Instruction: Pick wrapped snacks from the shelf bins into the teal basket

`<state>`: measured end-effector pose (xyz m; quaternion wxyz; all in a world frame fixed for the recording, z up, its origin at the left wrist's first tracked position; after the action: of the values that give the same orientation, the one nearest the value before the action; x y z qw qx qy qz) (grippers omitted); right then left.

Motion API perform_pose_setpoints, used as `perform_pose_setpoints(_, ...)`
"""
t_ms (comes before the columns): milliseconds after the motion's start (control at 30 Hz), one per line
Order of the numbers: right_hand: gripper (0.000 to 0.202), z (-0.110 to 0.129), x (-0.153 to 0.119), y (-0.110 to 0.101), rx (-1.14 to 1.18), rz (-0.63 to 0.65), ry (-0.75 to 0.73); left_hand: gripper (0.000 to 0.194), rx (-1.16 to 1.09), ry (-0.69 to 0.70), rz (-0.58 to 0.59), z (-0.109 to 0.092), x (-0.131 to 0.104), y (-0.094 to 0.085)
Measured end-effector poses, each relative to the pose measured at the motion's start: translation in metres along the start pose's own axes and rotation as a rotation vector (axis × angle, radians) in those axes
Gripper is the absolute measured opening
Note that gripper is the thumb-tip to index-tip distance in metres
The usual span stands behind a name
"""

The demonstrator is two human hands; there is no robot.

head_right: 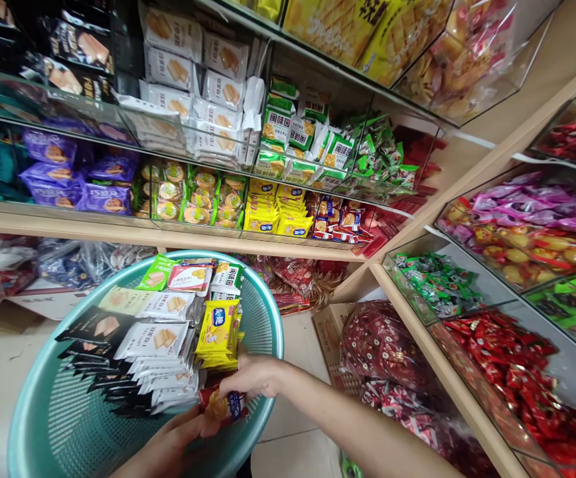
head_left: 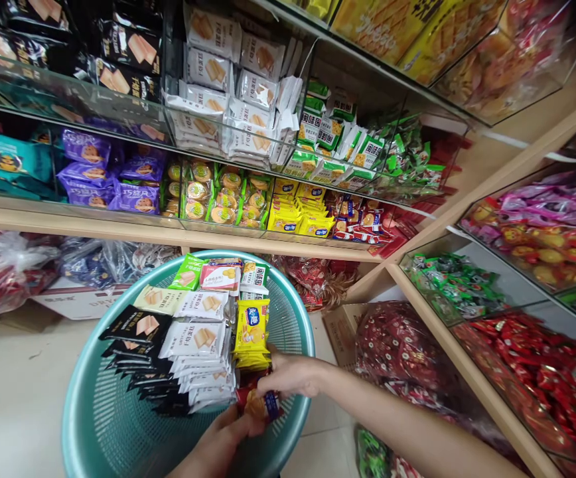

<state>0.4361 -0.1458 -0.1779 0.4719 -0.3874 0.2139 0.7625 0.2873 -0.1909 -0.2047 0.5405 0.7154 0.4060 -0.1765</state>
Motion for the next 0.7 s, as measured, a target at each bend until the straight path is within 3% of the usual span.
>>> perform_pose_setpoints(200, 0.059, -0.005, 0.001, 0.004, 0.087, -0.066, -0.017, 0.041, -0.001, 0.115, -0.030, -0.008, -0.002, -0.001)
perform_pose_setpoints(400, 0.049, -0.005, 0.000, 0.011, 0.105, -0.082, -0.003, 0.050, 0.000, 0.021, -0.010, -0.002, -0.003, -0.003)
perform_pose_setpoints(700, 0.075, -0.011, -0.005, 0.002, 0.023, -0.277, -0.116, 0.037, -0.049, 0.035, 0.067, -0.007, -0.001, 0.014)
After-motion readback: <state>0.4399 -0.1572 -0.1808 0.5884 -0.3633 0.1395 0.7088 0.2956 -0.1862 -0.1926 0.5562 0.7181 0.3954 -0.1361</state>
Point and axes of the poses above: each hand's wrist, its own x-axis towards the middle knuckle, its own y-axis out of the palm, z = x × y, the point moved 2 cm from there along x, towards the middle knuckle, and after that the axes turned 8 degrees about -x, right-handed, at the moved point
